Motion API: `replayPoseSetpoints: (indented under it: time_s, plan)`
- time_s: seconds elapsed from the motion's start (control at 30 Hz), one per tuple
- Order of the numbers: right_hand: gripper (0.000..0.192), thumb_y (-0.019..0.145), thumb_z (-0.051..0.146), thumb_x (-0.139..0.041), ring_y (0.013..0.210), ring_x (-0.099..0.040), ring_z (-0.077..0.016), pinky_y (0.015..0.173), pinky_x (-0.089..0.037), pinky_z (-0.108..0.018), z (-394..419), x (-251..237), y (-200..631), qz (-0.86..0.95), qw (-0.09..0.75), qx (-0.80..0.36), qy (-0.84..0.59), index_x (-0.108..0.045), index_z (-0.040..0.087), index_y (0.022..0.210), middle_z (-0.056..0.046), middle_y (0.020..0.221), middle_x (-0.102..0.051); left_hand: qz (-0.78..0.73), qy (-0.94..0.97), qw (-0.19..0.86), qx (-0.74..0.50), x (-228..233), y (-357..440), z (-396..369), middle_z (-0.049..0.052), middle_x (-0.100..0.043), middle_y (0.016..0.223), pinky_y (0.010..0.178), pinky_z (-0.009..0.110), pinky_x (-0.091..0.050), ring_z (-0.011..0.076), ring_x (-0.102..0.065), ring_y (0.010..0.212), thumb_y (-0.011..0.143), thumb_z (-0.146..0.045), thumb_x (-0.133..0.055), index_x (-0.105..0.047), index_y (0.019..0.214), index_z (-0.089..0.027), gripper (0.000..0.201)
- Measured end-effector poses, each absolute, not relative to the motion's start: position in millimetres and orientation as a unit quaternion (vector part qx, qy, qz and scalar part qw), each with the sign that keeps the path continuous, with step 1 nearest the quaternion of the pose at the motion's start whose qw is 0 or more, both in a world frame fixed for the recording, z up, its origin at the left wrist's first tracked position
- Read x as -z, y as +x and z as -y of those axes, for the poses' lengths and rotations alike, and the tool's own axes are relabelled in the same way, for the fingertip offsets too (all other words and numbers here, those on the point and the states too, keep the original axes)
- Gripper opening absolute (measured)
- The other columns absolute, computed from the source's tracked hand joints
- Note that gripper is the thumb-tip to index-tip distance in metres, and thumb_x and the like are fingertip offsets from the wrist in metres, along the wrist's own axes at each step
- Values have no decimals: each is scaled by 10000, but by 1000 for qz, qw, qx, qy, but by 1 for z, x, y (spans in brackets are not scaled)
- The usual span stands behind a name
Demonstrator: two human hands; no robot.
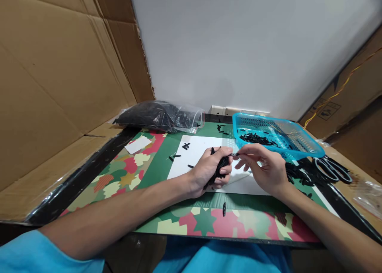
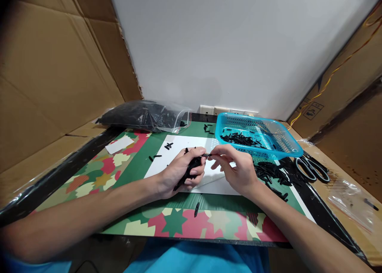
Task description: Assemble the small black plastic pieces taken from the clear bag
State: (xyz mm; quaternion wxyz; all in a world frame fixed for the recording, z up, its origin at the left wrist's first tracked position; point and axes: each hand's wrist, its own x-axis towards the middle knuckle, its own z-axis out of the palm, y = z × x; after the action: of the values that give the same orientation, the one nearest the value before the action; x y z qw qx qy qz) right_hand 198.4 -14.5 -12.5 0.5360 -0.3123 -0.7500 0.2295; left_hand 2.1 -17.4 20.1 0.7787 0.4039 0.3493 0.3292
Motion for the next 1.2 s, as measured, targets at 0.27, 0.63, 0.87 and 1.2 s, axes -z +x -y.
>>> replayPoseSetpoints:
  time_s: [0.27, 0.63, 0.87, 1.2]
  plan:
    - [76, 1034, 266, -656, 526, -755, -143, 463, -594, -226, 12, 11, 197, 748, 543, -228, -306, -691, 220, 983, -6, 804, -765, -348, 425, 758, -352, -22, 3, 20, -97, -396, 504, 327, 150, -208, 52, -314, 339, 929, -520, -663, -527, 781, -219, 362]
    - [134, 1040, 306, -641, 490, -686, -110, 480, -582, -217, 13, 6, 197, 744, 541, -235, -315, -694, 216, 955, -4, 764, -752, -365, 421, 749, -358, -22, 3, 19, -106, -401, 501, 316, 152, -238, 57, -313, 342, 916, -527, -688, -533, 800, -226, 358]
    - [205, 1056, 372, -622, 426, -555, -74, 436, -504, -211, 11, 6, 199, 746, 534, -238, -319, -695, 210, 955, 3, 743, -727, -364, 430, 745, -357, -25, 4, 22, -102, -407, 505, 314, 148, -216, 62, -336, 346, 931, -544, -671, -536, 808, -226, 367]
    - [197, 1065, 350, -618, 447, -554, -75, 438, -475, -190, 11, 4, 199, 757, 529, -224, -310, -676, 205, 943, 17, 680, -671, -345, 456, 737, -362, -20, 4, 18, -100, -414, 495, 321, 154, -229, 58, -340, 333, 901, -553, -704, -538, 797, -219, 387]
